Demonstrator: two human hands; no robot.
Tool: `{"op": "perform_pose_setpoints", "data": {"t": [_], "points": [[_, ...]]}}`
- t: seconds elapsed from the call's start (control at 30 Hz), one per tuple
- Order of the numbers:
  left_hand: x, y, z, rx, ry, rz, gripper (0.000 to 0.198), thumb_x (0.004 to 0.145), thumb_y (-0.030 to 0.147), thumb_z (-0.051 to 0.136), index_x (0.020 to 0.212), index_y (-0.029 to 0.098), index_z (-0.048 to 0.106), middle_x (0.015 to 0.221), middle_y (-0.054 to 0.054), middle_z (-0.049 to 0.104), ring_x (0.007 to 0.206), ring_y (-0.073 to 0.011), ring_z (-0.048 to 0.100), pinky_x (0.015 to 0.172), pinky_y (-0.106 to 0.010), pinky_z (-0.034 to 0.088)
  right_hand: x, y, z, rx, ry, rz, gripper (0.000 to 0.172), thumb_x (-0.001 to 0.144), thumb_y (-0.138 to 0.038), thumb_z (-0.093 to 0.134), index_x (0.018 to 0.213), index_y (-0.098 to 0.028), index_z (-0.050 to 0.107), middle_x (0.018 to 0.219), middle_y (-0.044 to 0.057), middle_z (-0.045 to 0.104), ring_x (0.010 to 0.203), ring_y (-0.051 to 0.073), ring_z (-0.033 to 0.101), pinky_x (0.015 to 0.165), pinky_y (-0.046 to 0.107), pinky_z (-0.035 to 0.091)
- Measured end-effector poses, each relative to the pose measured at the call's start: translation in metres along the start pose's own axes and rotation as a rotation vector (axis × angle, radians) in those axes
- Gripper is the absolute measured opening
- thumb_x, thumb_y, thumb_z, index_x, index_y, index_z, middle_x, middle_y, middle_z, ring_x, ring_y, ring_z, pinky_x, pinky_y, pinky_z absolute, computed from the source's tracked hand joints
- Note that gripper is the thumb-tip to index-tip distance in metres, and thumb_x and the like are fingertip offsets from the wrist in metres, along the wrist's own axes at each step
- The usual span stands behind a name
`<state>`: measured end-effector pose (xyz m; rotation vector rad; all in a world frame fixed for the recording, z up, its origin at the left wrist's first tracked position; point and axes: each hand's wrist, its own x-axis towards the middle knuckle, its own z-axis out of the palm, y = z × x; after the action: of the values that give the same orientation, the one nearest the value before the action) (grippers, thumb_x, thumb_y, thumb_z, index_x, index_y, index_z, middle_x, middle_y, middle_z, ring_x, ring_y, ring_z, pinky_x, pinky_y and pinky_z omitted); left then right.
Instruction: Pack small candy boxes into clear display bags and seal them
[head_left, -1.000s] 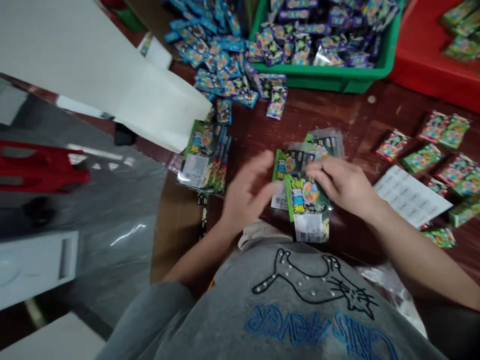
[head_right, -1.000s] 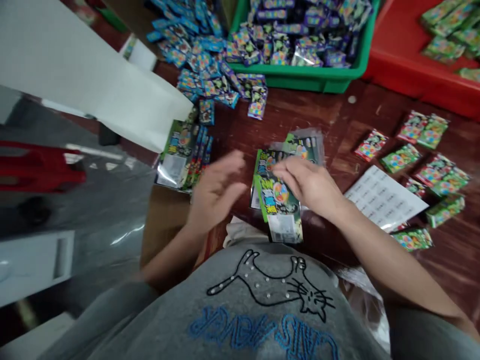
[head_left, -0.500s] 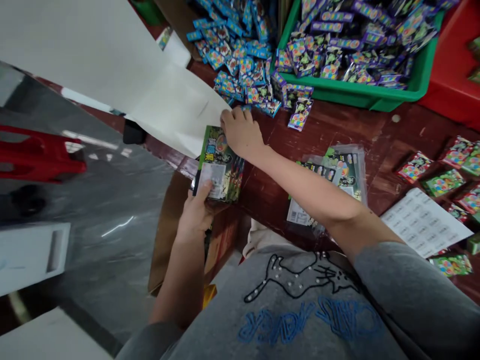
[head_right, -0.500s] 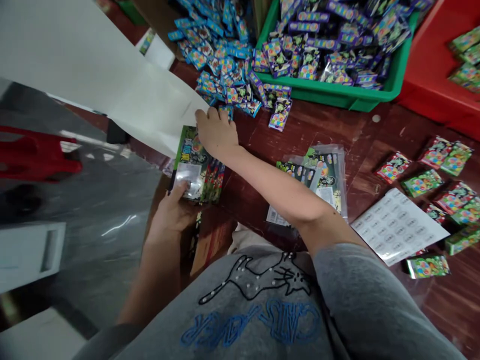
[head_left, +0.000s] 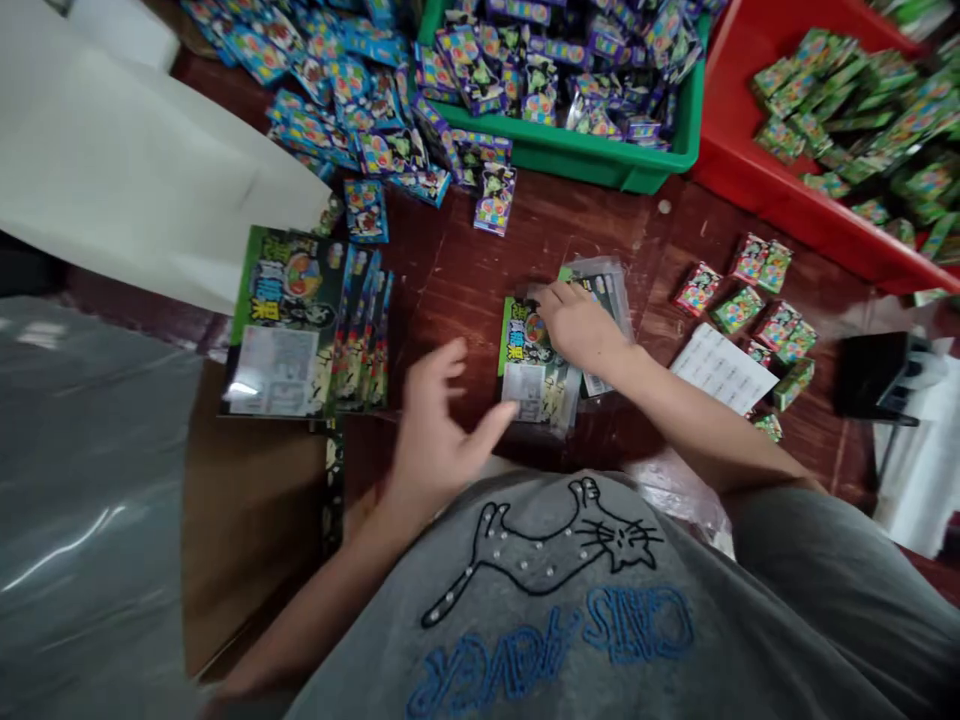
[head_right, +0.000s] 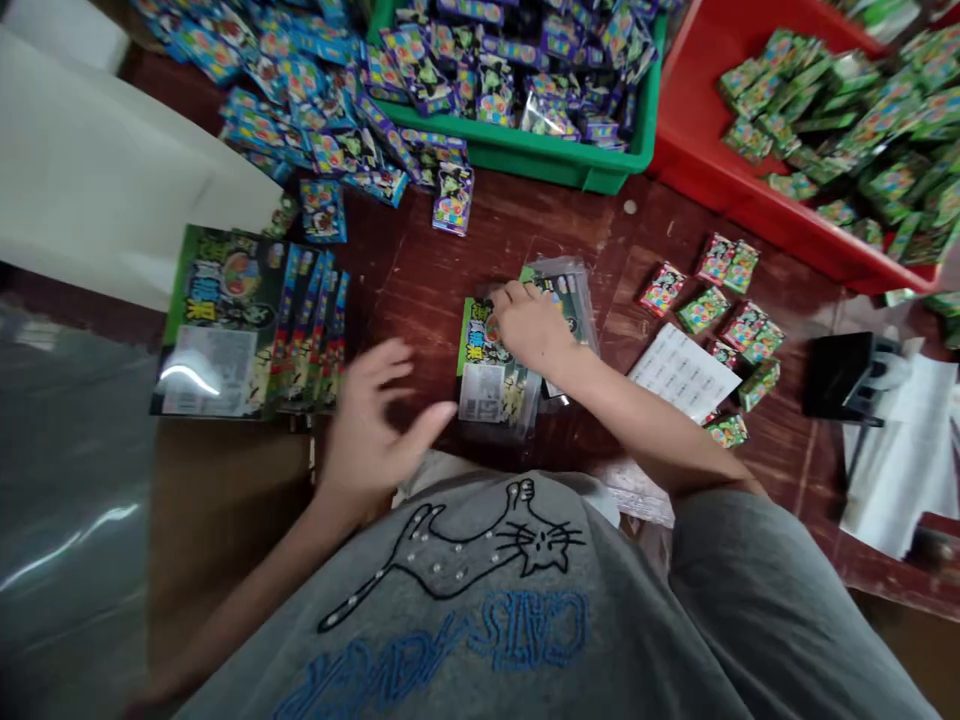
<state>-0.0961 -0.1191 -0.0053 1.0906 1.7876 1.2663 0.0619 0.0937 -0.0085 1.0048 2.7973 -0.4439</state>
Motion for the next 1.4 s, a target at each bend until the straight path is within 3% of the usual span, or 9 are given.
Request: {"op": "perform_pose_setpoints", "data": {"t": [0.1,0.23,0.3,0.43,0.63,0.87,1.07,1.27,1.4], "points": [[0.03,-0.007,0.049,-0.157,-0.104,-0.227,0.087,0.074,0.04,0.093,0.148,0.025,0.052,0.151,-0.019,0.056,0.127,-0.0335,0.065,0.091,-0.045,0.064,-0.005,-0.002,0.023,0.016,0.098,0.059,0.043,0.11,-0.017,0.038,0.142,-0.005,0.063,0.143,0.026,0.062,0.131,0.038,0.055,0.114,0.055,0.043],[0.06,-0.015,0.072,-0.338,-0.206,-0.434,0.074,0.081,0.028,0.085,0.146,0.019,0.052,0.12,-0.014,0.073,0.105,-0.0242,0.074,0.09,-0.041,0.063,-0.012,-0.006,0.051,0.024,0.232,0.095,0.051,0.113,-0.029,0.035,0.154,-0.007,0.056,0.155,0.023,0.057,0.133,0.039,0.053,0.117,0.058,0.039],[0.065,-0.017,0.074,-0.281,-0.143,-0.417,0.071,0.08,0.023,0.084,0.144,0.017,0.053,0.115,-0.013,0.074,0.107,-0.024,0.073,0.093,-0.041,0.062,-0.017,-0.006,0.061,0.041,0.291,0.108,0.055,0.115,-0.034,0.029,0.159,-0.01,0.052,0.157,0.021,0.057,0.132,0.039,0.054,0.115,0.059,0.039],[0.063,-0.023,0.075,-0.139,0.112,-0.287,0.077,0.075,0.027,0.089,0.144,0.023,0.054,0.153,-0.019,0.058,0.131,-0.0287,0.064,0.098,-0.039,0.06,-0.02,-0.005,0.069,0.088,0.336,0.085,0.058,0.115,-0.038,0.026,0.159,-0.01,0.052,0.159,0.02,0.057,0.134,0.038,0.053,0.115,0.057,0.038],[0.068,-0.013,0.072,-0.221,-0.056,-0.229,0.053,0.08,0.026,0.079,0.13,0.019,0.064,0.121,-0.01,0.075,0.104,-0.0218,0.073,0.093,-0.035,0.059,-0.022,-0.005,0.066,0.196,0.395,0.057,0.058,0.115,-0.038,0.026,0.159,-0.01,0.051,0.156,0.02,0.058,0.135,0.037,0.053,0.115,0.055,0.039],[0.059,0.003,0.062,-0.102,-0.298,-0.067,0.039,0.095,0.032,0.066,0.132,0.019,0.072,0.126,-0.007,0.079,0.111,-0.0237,0.073,0.099,-0.034,0.056,-0.038,0.039,0.02,0.451,0.47,-0.25,0.058,0.105,-0.066,0.05,0.124,-0.014,0.067,0.12,0.017,0.068,0.113,0.031,0.059,0.104,0.047,0.049],[0.057,0.02,0.061,-0.177,-0.37,-0.118,0.042,0.094,0.042,0.074,0.128,0.018,0.074,0.125,-0.009,0.08,0.116,-0.0268,0.073,0.099,-0.036,0.058,-0.056,0.053,-0.044,0.296,0.144,-0.367,0.05,0.107,-0.059,0.055,0.077,-0.02,0.065,0.078,0.004,0.065,0.084,0.022,0.058,0.089,0.039,0.043],[0.062,0.027,0.056,-0.222,-0.785,-0.236,0.047,0.076,0.03,0.09,0.119,0.018,0.077,0.116,-0.01,0.082,0.103,-0.0247,0.077,0.095,-0.039,0.061,-0.062,0.065,-0.075,0.481,-0.24,-0.543,0.026,0.108,-0.044,0.059,0.103,-0.026,0.077,0.096,0.0,0.079,0.09,0.018,0.071,0.107,0.05,0.043],[0.063,0.021,0.062,-0.22,-0.6,-0.279,0.03,0.077,0.033,0.089,0.101,0.018,0.079,0.102,-0.007,0.083,0.088,-0.02,0.076,0.088,-0.037,0.062,-0.07,0.067,-0.07,0.575,-0.082,-0.433,0.044,0.109,-0.059,0.048,0.103,-0.026,0.076,0.122,0.009,0.077,0.119,0.028,0.07,0.114,0.06,0.043]]}}
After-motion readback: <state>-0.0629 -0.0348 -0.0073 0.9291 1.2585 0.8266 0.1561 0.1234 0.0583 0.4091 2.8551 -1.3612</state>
